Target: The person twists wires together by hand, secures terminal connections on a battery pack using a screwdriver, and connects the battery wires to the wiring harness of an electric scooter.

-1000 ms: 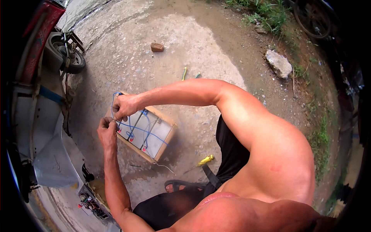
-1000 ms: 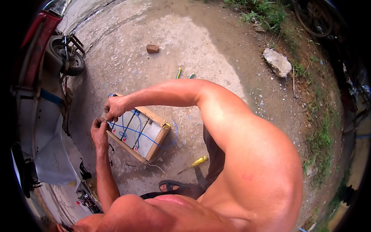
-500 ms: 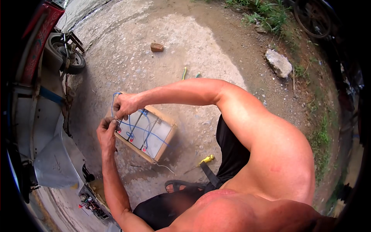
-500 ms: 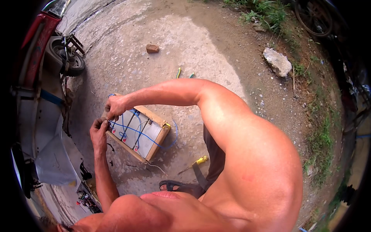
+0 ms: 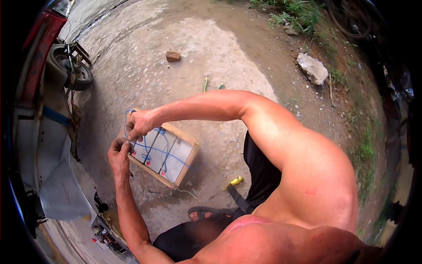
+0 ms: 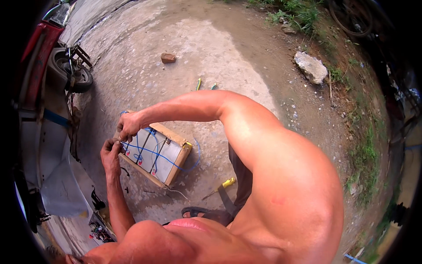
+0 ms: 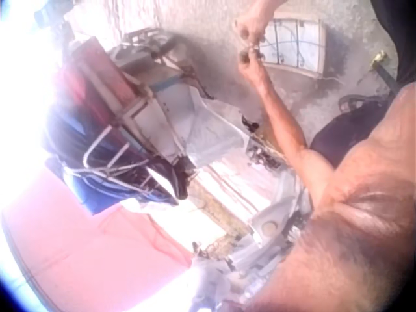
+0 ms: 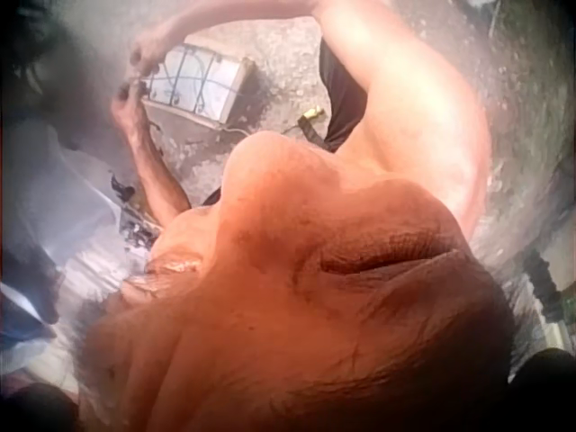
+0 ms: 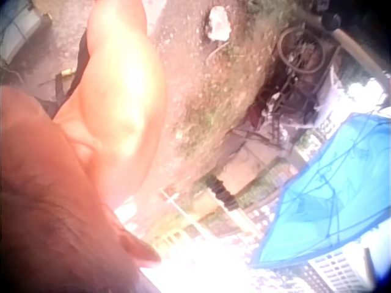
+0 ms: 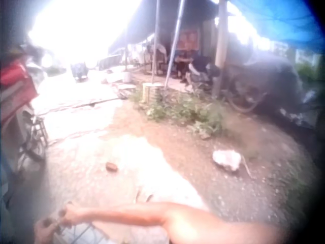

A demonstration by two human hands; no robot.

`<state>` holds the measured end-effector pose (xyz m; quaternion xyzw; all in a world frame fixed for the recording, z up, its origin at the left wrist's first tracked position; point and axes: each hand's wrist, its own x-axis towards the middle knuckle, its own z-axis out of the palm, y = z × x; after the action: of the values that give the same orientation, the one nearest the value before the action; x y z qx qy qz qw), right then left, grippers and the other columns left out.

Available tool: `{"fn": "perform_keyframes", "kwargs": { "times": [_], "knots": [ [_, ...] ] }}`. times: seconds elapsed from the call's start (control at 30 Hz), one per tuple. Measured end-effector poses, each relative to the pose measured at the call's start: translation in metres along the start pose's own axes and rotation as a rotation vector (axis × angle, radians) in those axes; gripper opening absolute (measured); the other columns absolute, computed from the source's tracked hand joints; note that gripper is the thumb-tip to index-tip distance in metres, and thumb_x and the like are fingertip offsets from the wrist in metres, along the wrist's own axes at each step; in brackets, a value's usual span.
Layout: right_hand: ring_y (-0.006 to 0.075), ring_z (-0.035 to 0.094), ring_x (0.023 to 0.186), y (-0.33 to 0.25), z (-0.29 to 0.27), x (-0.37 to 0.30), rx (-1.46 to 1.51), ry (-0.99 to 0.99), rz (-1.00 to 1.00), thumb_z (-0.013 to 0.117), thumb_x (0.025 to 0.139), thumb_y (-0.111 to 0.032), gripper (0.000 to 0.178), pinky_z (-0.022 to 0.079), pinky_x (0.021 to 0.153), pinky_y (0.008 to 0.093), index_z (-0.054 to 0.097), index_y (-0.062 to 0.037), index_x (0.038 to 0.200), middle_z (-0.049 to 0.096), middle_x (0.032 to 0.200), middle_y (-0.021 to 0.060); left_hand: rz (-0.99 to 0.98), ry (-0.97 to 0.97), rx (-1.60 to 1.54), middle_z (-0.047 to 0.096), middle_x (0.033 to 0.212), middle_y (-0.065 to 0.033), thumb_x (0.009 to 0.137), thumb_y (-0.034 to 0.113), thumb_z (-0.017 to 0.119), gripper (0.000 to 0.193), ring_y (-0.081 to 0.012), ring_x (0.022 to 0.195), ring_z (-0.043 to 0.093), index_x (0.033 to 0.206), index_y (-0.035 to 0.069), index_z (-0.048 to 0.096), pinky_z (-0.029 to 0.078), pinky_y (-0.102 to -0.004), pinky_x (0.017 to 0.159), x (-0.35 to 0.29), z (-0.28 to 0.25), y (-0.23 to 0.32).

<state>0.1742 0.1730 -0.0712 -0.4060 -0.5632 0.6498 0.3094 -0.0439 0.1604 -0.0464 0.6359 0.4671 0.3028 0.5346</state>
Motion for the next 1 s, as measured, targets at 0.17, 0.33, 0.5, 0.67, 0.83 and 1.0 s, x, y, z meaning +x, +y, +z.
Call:
{"fn": "perform_keyframes", "kwargs": {
  "times": [0.17,0.33,0.5,0.67,0.83,1.0],
  "knots": [
    [0.0148,0.071,0.074,-0.001,0.001,-0.001,-0.069,0.041,-0.011,0.074,0.088,-0.018,0.016,0.053,0.064,0.0305,0.072,-0.0018,0.086,0.073,0.083,0.0077,0.001,0.029,0.002,0.062,0.082,-0.004,0.096,0.006,0.064,0.008,-0.0119,0.07,0.058,0.094,-0.001,0.064,0.049,-0.0275,0.066,0.003,0.008,-0.003],
    [0.017,0.07,0.071,0.0,0.008,-0.003,-0.066,0.055,-0.084,0.072,0.086,-0.018,0.02,0.054,0.062,0.0333,0.068,0.0007,0.081,0.071,0.078,0.0093,0.022,0.056,0.009,0.06,0.082,-0.004,0.097,0.005,0.059,0.006,-0.0116,0.07,0.056,0.091,0.002,0.059,0.048,-0.027,0.065,0.004,0.01,-0.008],
    [0.0196,0.069,0.071,-0.001,0.013,-0.014,-0.138,0.113,-0.104,0.069,0.085,-0.023,0.025,0.053,0.062,0.035,0.066,0.0011,0.08,0.069,0.075,0.0112,0.053,0.041,-0.039,0.059,0.083,-0.0043,0.092,0.002,0.057,0.003,-0.013,0.071,0.059,0.09,0.001,0.056,0.049,-0.0277,0.067,0.01,0.015,-0.013],
    [0.0204,0.07,0.071,-0.003,0.015,-0.018,-0.168,0.167,-0.101,0.068,0.085,-0.027,0.028,0.053,0.061,0.0351,0.065,0.001,0.08,0.071,0.076,0.0124,0.056,0.095,-0.148,0.059,0.082,-0.0047,0.088,-0.001,0.055,0.002,-0.015,0.072,0.062,0.086,0.001,0.054,0.052,-0.0285,0.07,0.008,0.024,-0.012],
    [0.0202,0.073,0.072,-0.003,0.02,-0.017,-0.157,0.201,-0.13,0.069,0.085,-0.027,0.029,0.055,0.061,0.0339,0.065,0.0023,0.081,0.072,0.077,0.0129,0.013,0.135,-0.235,0.058,0.083,-0.004,0.087,0.0,0.052,0.003,-0.0153,0.073,0.062,0.087,0.002,0.054,0.052,-0.0283,0.071,0.008,0.03,-0.003],
    [0.0194,0.073,0.072,-0.001,0.015,-0.01,-0.123,0.208,-0.193,0.07,0.084,-0.025,0.029,0.057,0.061,0.0328,0.066,0.0039,0.085,0.072,0.078,0.0132,-0.056,0.11,-0.323,0.063,0.087,-0.005,0.09,0.0,0.054,0.006,-0.0143,0.073,0.063,0.094,0.0,0.058,0.053,-0.0279,0.074,0.013,0.019,-0.005]
  ]
}}
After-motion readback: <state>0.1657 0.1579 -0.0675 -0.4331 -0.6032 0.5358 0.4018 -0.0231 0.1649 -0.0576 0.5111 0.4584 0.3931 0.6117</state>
